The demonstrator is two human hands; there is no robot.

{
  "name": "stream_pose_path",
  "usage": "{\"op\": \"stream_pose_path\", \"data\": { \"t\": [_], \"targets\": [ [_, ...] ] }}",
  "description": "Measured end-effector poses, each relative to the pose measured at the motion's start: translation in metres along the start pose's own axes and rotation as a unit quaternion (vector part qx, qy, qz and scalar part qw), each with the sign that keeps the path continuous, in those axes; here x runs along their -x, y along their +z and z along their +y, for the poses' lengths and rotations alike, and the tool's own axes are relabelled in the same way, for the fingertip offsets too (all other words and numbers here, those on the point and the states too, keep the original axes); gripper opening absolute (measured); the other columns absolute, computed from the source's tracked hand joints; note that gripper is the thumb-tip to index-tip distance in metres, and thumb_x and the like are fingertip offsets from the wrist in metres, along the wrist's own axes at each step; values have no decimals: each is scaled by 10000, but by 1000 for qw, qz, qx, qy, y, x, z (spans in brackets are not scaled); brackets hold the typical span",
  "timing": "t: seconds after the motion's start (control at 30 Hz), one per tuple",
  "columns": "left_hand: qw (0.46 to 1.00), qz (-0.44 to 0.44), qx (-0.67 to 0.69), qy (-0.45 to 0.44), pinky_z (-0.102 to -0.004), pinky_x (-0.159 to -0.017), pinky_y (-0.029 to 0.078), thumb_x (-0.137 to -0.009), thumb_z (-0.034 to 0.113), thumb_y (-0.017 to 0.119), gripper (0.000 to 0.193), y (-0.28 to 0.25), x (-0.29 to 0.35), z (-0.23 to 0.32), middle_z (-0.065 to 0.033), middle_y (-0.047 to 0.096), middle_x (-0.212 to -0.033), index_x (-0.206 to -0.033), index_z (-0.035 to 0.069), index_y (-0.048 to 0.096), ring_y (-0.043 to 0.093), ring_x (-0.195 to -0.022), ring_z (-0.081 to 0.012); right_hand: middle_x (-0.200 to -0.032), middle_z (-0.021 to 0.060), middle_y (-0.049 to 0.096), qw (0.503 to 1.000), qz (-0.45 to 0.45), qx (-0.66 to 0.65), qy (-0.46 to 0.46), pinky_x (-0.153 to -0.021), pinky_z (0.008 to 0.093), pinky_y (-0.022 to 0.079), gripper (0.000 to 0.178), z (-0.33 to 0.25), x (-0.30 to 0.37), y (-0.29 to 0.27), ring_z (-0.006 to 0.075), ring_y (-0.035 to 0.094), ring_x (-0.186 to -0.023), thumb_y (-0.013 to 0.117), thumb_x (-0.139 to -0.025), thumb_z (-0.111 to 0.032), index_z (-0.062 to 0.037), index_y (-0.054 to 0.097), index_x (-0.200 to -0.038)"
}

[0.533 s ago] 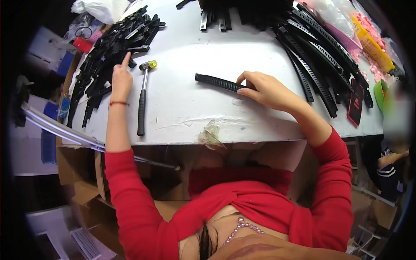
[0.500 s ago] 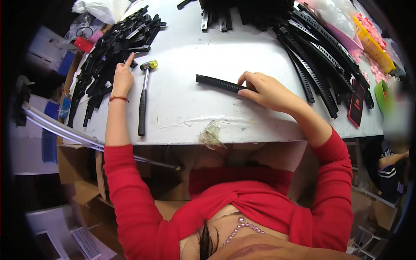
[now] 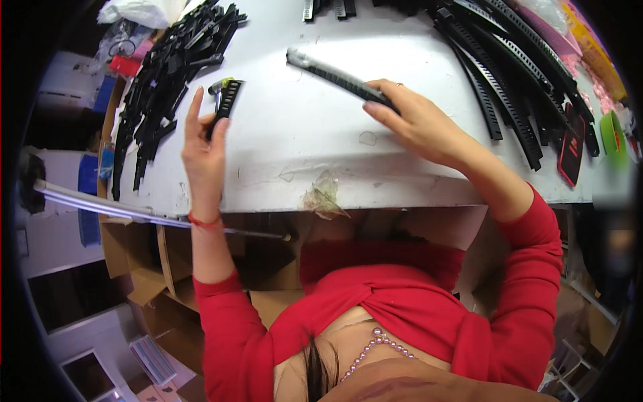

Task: Assembling black plastic components using a small hammer and hands at a factory workstation.

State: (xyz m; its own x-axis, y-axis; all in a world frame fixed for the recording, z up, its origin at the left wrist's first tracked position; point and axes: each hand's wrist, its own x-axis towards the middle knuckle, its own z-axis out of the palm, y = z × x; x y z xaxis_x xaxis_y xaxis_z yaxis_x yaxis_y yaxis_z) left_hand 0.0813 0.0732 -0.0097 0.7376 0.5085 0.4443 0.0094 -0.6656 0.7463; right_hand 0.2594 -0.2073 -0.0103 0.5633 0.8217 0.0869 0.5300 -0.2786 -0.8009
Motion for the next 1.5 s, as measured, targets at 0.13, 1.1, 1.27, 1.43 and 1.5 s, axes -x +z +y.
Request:
{"op": "stream_pose_path", "data": {
  "t": [0.13, 1.1, 1.27, 1.43, 1.5],
  "targets": [
    [999, -43, 15, 29, -230, -831, 468, -894, -57, 634, 355, 24, 41, 15, -40, 599, -1014, -1244, -9, 593, 578, -901, -103, -887, -19, 467, 963, 17, -268, -38, -782, 227, 357, 399, 9, -7, 4, 97, 436, -828, 483, -1012, -421, -100, 675, -1151],
    [992, -80, 59, -78, -224, -795, 446, -877, 22, 692, 191, 6, 63, -5, -49, 622, -961, -1059, -33, 678, 572, -880, -108, -1030, 130, 669, 965, 44, 144, -215, -890, 391, 490, 240, 12, -27, 33, 289, 603, -1027, 637, -909, -226, -66, 715, -1070],
    [987, -129, 11, -92, -211, -782, 429, -887, 36, 682, 226, -1, 61, 0, -42, 593, -930, -1102, -35, 681, 552, -866, -109, -962, 151, 668, 972, 11, 160, -174, -866, 404, 498, 248, -12, -34, 70, 308, 617, -996, 657, -875, -283, -59, 745, -937],
    [986, -155, 15, -66, -208, -768, 421, -885, 47, 683, 240, 2, 58, 0, -42, 577, -916, -1108, -42, 678, 542, -848, -111, -931, 143, 661, 990, -59, 79, -98, -838, 403, 497, 242, -17, -28, 65, 320, 619, -964, 720, -821, -274, -47, 732, -905],
    [984, -161, 17, -67, -208, -767, 420, -882, 47, 685, 246, 1, 58, -1, -45, 574, -918, -1110, -46, 676, 541, -848, -112, -926, 141, 661, 989, -49, 74, -116, -836, 403, 494, 237, -20, -18, 63, 319, 620, -954, 730, -808, -256, -41, 722, -907]
  ]
}}
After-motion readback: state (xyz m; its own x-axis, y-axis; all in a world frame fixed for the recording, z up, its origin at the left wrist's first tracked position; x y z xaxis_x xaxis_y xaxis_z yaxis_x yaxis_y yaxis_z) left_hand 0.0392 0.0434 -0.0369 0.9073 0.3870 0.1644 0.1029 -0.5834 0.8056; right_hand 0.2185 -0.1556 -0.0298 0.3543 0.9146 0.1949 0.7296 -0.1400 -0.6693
